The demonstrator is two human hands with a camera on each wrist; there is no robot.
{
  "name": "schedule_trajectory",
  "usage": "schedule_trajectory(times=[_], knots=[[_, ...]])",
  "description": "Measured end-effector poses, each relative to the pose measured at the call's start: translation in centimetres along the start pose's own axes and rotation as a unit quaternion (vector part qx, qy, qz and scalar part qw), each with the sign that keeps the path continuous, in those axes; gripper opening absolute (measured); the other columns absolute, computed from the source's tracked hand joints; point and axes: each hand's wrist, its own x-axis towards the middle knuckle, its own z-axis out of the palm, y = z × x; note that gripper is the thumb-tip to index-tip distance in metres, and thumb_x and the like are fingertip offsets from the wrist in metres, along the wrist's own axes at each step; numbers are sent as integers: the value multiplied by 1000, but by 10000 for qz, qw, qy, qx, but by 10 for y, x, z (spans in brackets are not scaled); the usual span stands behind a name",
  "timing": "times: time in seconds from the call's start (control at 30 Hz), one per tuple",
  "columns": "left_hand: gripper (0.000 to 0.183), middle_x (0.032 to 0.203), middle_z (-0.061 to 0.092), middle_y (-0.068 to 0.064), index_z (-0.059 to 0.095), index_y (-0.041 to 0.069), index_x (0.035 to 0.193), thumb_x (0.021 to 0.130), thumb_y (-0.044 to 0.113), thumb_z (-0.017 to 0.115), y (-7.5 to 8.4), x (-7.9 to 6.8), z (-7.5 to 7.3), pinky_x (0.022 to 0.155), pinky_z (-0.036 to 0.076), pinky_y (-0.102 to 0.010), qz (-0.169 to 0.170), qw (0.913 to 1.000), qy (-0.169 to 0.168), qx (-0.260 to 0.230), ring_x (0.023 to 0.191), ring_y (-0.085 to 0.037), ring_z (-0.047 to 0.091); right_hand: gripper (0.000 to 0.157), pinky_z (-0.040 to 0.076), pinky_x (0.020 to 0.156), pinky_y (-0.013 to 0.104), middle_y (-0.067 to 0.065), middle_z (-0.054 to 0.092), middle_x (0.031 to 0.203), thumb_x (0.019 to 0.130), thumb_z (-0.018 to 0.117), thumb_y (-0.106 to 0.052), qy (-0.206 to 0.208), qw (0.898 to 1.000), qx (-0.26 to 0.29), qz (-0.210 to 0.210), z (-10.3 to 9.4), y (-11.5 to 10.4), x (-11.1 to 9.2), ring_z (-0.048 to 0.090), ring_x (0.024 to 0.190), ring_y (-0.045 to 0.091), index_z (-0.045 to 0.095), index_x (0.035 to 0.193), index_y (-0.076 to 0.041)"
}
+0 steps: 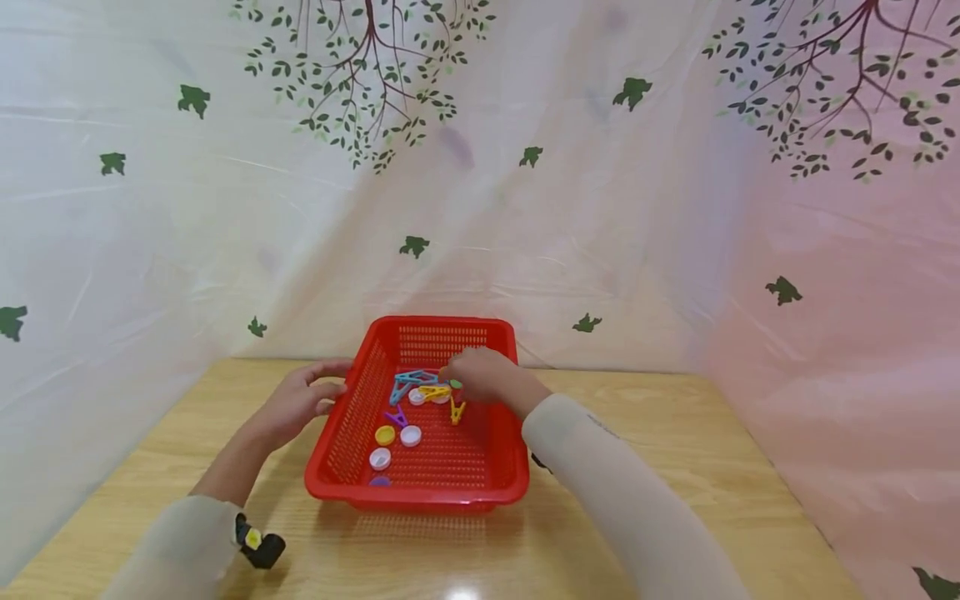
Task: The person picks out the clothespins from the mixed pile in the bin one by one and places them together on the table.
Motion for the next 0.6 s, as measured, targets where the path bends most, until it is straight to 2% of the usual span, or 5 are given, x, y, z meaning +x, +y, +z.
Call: schedule_trajectory(times=[0.1, 0.23, 0.4, 0.6], knots=[[50, 147, 52, -12, 51, 11, 149, 100, 15, 62, -2, 0, 0, 98, 55, -47, -143, 9993, -50, -340, 121, -33, 62, 45, 49, 107, 44, -5, 69, 131, 89, 81, -16, -157, 9999, 44, 53, 4, -1, 5, 59, 127, 21, 72, 132, -26], [52, 149, 51, -11, 50, 12, 150, 100, 17, 64, -5, -1, 0, 100, 54, -47, -212, 9983, -94, -531, 124, -33, 60, 47, 51, 106, 45, -6, 69, 131, 87, 82, -16, -324, 9995, 56, 9, 10, 0, 10, 61, 124, 20, 72, 132, -27], [53, 150, 50, -8, 51, 15, 150, 99, 19, 65, -6, 0, -2, 101, 54, -48, -200, 9985, -101, -495, 125, -32, 59, 54, 53, 102, 44, -8, 70, 127, 82, 87, -17, -559, 9982, -164, -148, 19, 4, 17, 63, 116, 17, 71, 132, -32], [52, 150, 50, -8, 51, 16, 150, 100, 20, 65, -8, 0, -4, 98, 56, -44, -192, 9985, -100, -507, 124, -32, 60, 52, 52, 104, 45, -9, 69, 126, 82, 87, -19, -700, 9970, -252, -221, 28, 5, 24, 63, 114, 17, 72, 130, -34]])
